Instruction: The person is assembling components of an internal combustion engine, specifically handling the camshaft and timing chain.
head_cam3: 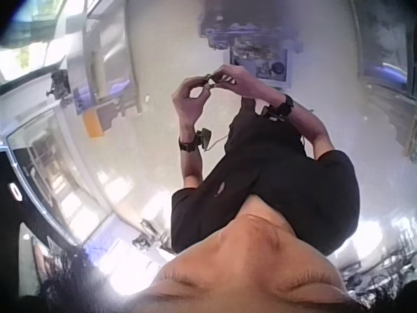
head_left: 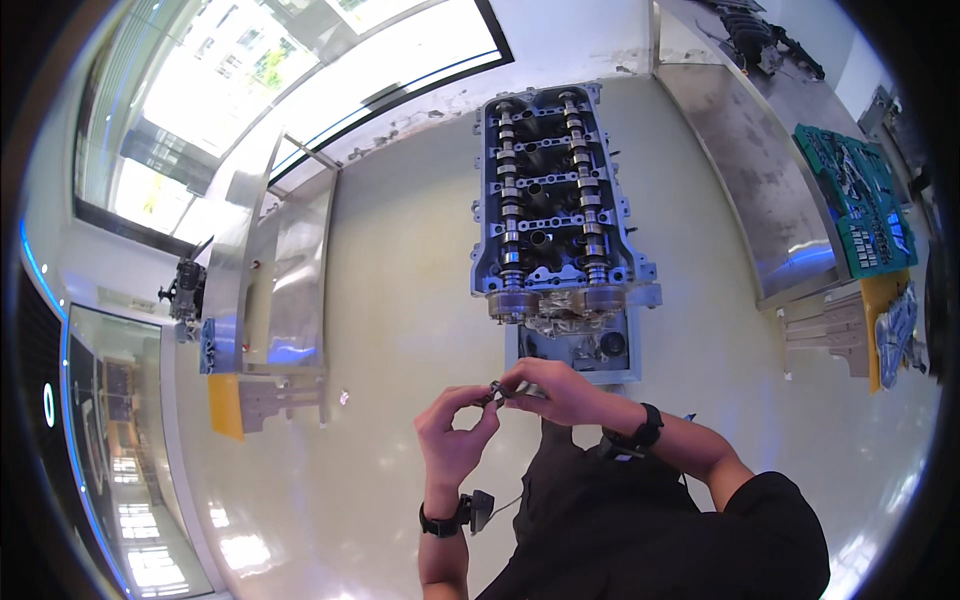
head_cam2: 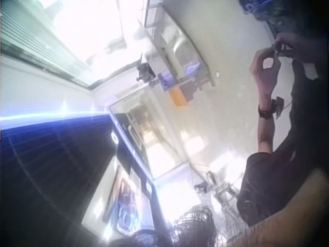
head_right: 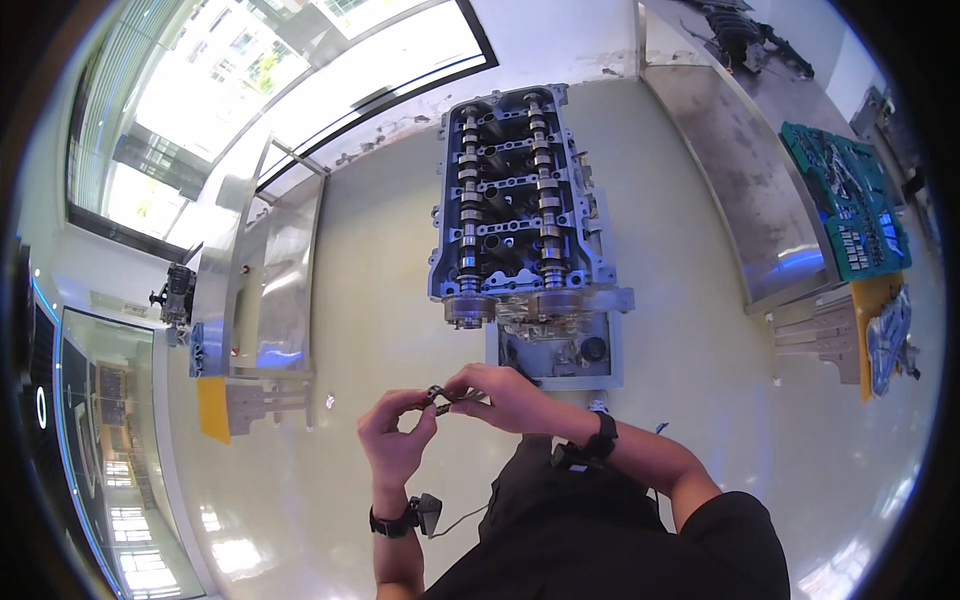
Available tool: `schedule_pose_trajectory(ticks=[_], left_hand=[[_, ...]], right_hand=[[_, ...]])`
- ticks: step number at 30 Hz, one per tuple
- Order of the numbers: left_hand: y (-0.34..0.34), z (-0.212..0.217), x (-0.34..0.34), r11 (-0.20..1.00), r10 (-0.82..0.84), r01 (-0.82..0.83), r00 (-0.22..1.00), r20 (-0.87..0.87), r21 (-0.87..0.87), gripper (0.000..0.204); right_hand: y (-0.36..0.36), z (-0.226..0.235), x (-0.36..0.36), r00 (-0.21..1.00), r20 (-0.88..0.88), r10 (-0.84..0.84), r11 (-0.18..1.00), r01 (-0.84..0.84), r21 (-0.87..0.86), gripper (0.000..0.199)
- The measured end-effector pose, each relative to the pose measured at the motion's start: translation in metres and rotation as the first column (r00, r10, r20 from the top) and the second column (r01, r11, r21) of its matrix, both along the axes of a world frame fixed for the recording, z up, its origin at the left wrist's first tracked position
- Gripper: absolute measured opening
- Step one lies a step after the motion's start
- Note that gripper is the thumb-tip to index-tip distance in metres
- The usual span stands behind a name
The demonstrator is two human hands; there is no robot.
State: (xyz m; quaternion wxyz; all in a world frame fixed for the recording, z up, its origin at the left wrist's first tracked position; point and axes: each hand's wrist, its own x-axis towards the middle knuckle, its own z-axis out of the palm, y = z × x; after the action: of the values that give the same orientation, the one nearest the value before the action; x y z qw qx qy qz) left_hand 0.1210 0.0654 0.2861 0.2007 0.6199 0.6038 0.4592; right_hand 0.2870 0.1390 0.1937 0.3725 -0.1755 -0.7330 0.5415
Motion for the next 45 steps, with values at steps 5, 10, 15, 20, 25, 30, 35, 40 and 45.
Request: schedule_pose_trajectory(ticks=[5,10,15,20,25,30,35,40,45], left_hand=[[0.012,-0.016,-0.036,0.965,-0.132,0.142,0.989,0.060,-0.223,0.023],[0.031,-0.018,-0.079,0.915,-0.267,0.275,0.961,0.071,-0.295,0.023],[0.052,-0.019,-0.102,0.792,-0.508,0.519,0.852,0.125,-0.320,0.024],[0.074,-0.041,-0.118,0.766,-0.575,0.581,0.810,0.110,-0.274,0.021],[0.091,-0.033,-0.124,0.775,-0.632,0.618,0.764,-0.130,-0.134,0.017],[0.097,-0.005,-0.122,0.833,-0.528,0.553,0.786,-0.322,-0.015,0.018],[0.098,0.054,-0.103,0.871,-0.423,0.474,0.856,-0.297,0.127,0.016],[0.104,0.088,-0.104,0.902,-0.279,0.370,0.893,-0.352,0.222,0.020],[0.091,0.100,-0.154,0.968,-0.048,0.145,0.908,-0.417,0.205,0.020]], right_hand=[[0.009,-0.024,-0.030,0.998,0.046,0.036,0.993,-0.030,-0.112,0.016],[0.026,0.003,-0.014,0.963,0.187,-0.194,0.980,0.181,0.087,0.020],[0.022,0.057,-0.021,0.905,0.275,-0.326,0.918,0.233,0.322,0.023],[0.012,0.060,-0.025,0.816,0.406,-0.412,0.858,0.197,0.474,0.023],[0.003,0.086,-0.030,0.721,0.561,-0.406,0.897,0.199,0.394,0.021],[0.014,0.096,-0.023,0.708,0.514,-0.484,0.848,0.234,0.476,0.022],[0.034,0.039,-0.034,0.904,0.266,-0.335,0.942,0.312,0.125,0.013],[0.027,-0.032,-0.084,0.968,0.204,-0.147,0.984,0.163,-0.065,0.016],[0.038,-0.058,-0.064,0.853,0.461,-0.247,0.969,0.204,0.142,0.018]])
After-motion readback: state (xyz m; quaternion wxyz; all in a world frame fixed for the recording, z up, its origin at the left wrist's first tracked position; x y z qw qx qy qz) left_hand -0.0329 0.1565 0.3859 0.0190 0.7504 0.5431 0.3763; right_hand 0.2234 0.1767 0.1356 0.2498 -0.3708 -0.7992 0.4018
